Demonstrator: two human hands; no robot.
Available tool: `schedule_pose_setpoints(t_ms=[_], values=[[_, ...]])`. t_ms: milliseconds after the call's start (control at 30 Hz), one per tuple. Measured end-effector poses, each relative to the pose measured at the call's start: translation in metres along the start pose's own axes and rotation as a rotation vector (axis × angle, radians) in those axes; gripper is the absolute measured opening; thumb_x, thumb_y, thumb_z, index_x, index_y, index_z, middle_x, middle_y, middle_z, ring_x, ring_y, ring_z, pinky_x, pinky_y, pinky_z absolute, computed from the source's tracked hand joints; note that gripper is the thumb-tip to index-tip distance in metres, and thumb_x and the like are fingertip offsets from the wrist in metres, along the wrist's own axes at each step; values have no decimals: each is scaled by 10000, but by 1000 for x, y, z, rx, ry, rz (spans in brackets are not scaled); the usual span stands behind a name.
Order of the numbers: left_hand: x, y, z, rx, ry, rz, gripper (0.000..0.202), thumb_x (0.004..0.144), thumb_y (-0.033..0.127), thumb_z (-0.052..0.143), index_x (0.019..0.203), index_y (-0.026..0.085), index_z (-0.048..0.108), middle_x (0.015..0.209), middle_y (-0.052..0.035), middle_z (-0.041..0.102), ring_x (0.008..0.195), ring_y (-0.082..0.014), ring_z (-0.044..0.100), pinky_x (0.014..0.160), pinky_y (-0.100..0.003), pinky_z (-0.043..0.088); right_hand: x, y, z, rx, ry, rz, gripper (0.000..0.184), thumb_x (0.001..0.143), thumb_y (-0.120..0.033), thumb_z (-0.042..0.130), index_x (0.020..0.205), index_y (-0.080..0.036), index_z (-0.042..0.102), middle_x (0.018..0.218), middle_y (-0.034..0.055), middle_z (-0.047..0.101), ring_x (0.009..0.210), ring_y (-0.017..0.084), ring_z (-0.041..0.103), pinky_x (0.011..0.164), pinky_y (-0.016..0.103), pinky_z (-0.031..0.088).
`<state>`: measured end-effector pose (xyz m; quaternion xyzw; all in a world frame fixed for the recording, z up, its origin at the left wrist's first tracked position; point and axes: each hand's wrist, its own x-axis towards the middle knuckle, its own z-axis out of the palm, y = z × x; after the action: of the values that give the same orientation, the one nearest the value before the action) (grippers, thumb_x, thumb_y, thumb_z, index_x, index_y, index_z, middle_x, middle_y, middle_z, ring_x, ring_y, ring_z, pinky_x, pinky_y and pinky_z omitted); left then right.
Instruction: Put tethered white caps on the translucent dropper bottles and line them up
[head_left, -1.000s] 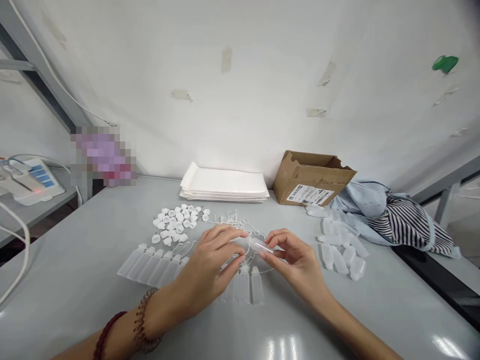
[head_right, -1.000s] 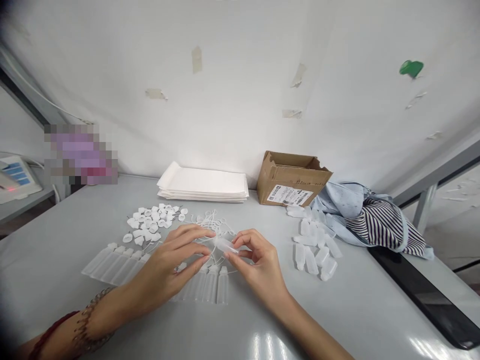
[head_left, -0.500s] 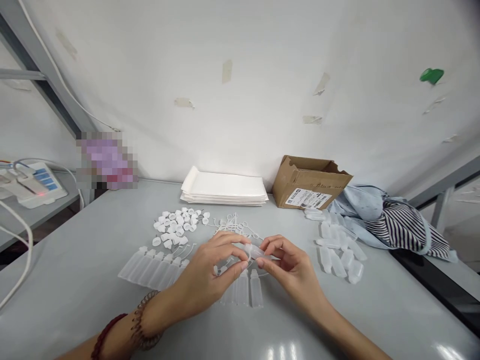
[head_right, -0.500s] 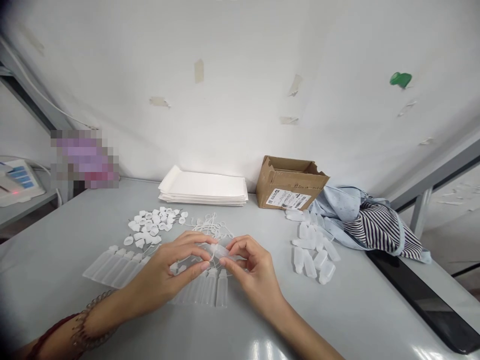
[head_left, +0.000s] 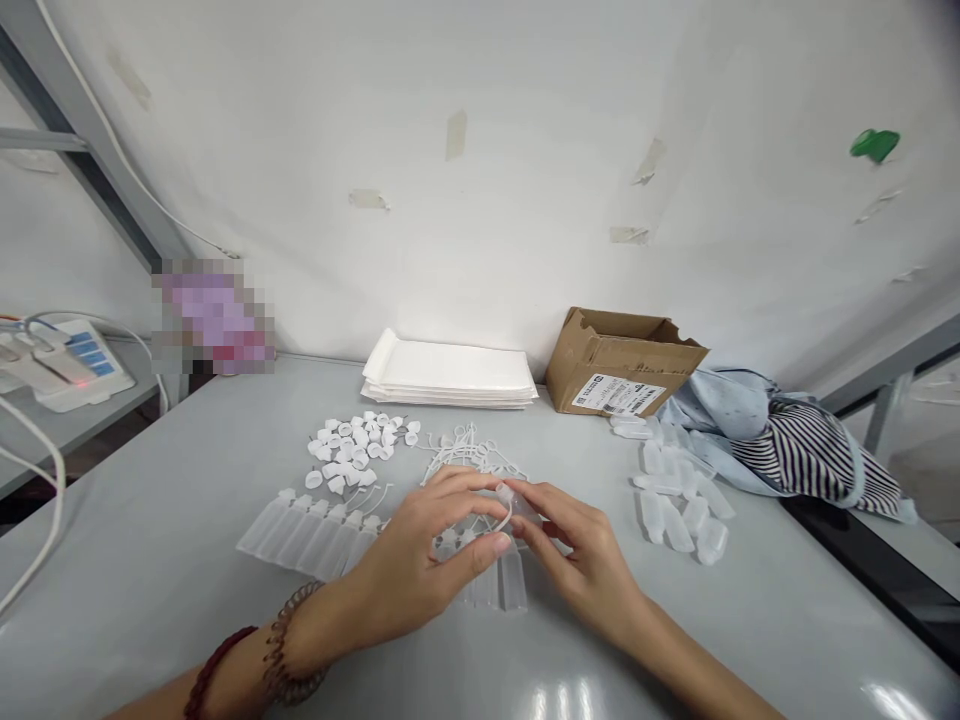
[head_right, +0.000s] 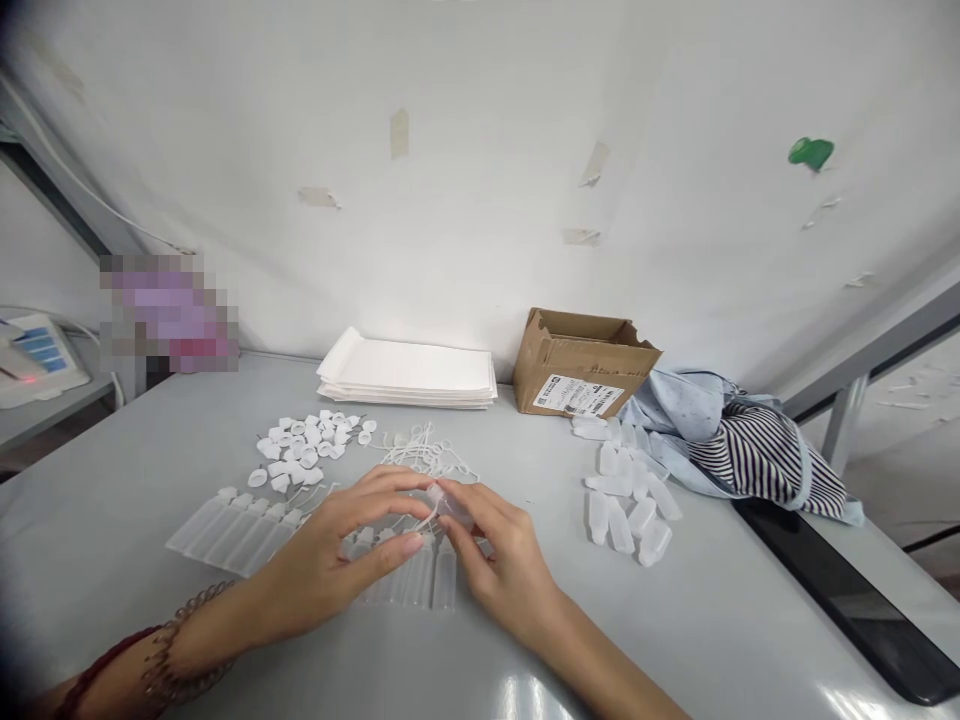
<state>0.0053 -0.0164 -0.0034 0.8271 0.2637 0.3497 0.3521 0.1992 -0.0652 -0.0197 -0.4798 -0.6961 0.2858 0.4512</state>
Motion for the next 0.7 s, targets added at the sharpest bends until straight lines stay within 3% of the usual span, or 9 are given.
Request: schedule_pose_setpoints(t_ms=[133,233,467,600,700], values=[[-1,4,-5,-89,4,-79,279,962,332,433,1170,265,606,1188,-57,663,1130,-227,603,955,-404,508,5,-9,-4,370,-47,319,332,904,-394,561,1187,-238,637,932,63,711,764,179,692,716,340,585],[-3,4,-6,-33,-9,-164,373,950,376,474,1312,285,467,1205,-67,659,1137,-252,605,840,-379,562,9,-13,-7,552,-90,426,356,863,-452,611,1132,-224,659,951,67,710,827,192,694,727,329,576],[-5,-4,9,213,17,49,591,830,277,670,1329,267,354,1248,-95,562,1176,-273,512,966,-466,473,5,-11,-3,771,-130,477,348,828,-461,660,1058,-200,664,943,81,719,885,201,686,821,341,517],[-8,-4,15,280,28,47,734,747,280,761,1329,252,314,1242,-115,547,1152,-303,499,926,-480,480,2,-12,2,813,-154,499,336,858,-458,628,1073,-200,628,935,83,715,909,204,684,780,322,516],[-9,-4,17,329,67,65,679,743,281,757,1287,246,350,1195,-109,567,1114,-308,513,900,-478,477,1,-13,5,828,-161,471,303,868,-450,618,1051,-208,613,971,78,708,941,204,678,847,346,502]])
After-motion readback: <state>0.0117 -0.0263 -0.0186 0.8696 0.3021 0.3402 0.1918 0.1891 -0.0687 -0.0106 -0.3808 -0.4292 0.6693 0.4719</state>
